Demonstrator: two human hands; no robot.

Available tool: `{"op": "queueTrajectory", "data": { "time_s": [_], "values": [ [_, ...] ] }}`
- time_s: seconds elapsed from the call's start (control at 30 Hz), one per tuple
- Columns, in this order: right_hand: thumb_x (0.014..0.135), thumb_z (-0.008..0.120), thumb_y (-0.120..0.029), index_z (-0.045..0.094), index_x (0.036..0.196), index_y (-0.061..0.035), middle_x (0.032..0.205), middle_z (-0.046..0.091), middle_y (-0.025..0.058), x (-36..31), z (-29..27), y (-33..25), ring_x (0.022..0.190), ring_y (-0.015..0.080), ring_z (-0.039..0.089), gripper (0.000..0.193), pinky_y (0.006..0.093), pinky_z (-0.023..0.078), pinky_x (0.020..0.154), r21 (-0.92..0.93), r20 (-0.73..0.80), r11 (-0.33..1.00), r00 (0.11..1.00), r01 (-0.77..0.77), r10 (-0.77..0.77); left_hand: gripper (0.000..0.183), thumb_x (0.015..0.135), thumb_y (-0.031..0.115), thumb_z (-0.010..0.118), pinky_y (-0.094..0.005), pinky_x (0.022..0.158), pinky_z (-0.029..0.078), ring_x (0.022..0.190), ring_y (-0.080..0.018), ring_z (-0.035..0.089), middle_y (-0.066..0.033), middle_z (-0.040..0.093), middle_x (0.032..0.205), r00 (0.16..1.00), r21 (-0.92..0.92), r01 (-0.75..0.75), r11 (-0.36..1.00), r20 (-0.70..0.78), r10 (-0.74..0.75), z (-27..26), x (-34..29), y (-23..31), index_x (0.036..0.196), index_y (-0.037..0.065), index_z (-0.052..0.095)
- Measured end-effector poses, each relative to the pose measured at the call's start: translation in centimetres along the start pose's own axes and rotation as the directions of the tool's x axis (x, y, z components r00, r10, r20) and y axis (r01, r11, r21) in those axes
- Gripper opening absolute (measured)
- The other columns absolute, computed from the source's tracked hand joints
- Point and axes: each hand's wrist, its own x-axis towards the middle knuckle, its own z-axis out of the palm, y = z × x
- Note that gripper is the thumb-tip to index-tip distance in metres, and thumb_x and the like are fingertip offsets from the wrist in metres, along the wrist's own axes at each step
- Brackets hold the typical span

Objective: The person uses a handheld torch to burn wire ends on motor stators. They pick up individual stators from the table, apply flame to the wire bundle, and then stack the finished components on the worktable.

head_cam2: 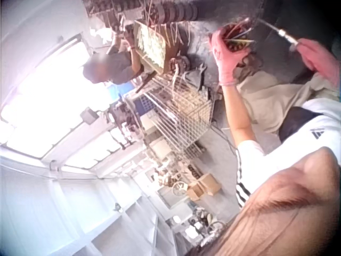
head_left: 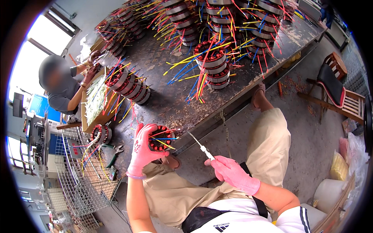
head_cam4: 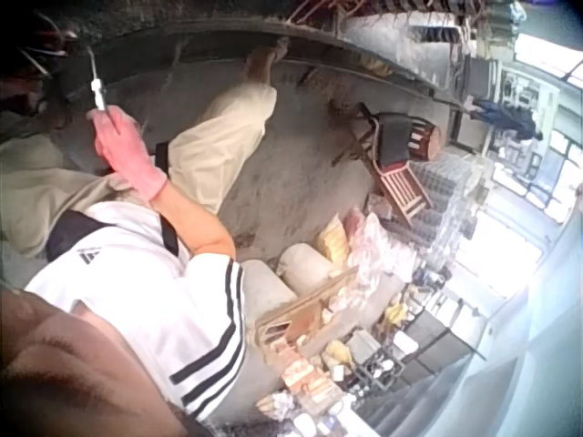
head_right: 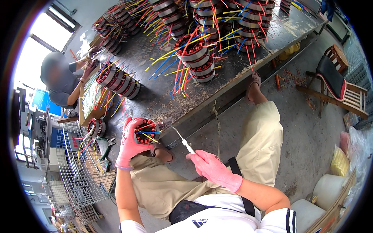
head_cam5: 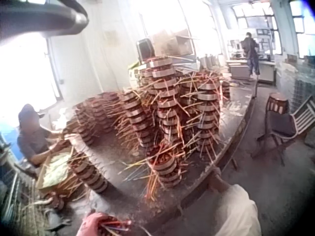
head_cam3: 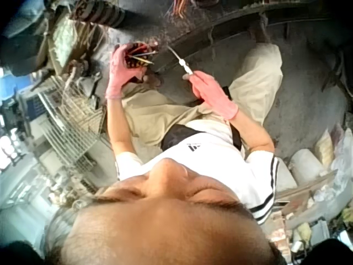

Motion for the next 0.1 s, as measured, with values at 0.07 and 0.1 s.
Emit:
{"op": "queueTrajectory", "data": {
  "time_s": [0.07, 0.1],
  "values": [
    [0.104, 0.048, -0.033, 0.063, 0.122, -0.0100, 0.062, 0.049, -0.0016, -0.29, -0.38, 0.46, 0.051, 0.0053, 0.039, 0.033, 0.0239, 0.031, 0.047, 0.046, 0.015, 0.998, 0.999, 0.046, -0.047, 0.089, 0.050, 0.029, 0.093, -0.0522, 0.118, 0.026, 0.126, -0.0320, 0.053, -0.0131, 0.059, 0.131, 1.000, -0.053, 0.024, 0.998, -0.010, -0.025, -0.05, 0.05, -0.27, 0.126, 0.007, 0.053],
    [0.104, 0.048, -0.032, 0.063, 0.124, -0.0104, 0.061, 0.048, -0.0018, -0.48, -0.52, 0.68, 0.051, 0.0053, 0.040, 0.033, 0.0240, 0.031, 0.046, 0.063, 0.027, 0.995, 0.997, 0.077, -0.078, 0.089, 0.050, 0.029, 0.093, -0.0522, 0.118, 0.026, 0.126, -0.0320, 0.053, -0.0131, 0.059, 0.131, 0.999, -0.040, 0.020, 0.999, -0.039, -0.021, -0.63, 0.24, -0.26, 0.126, 0.007, 0.053]
  ]
}}
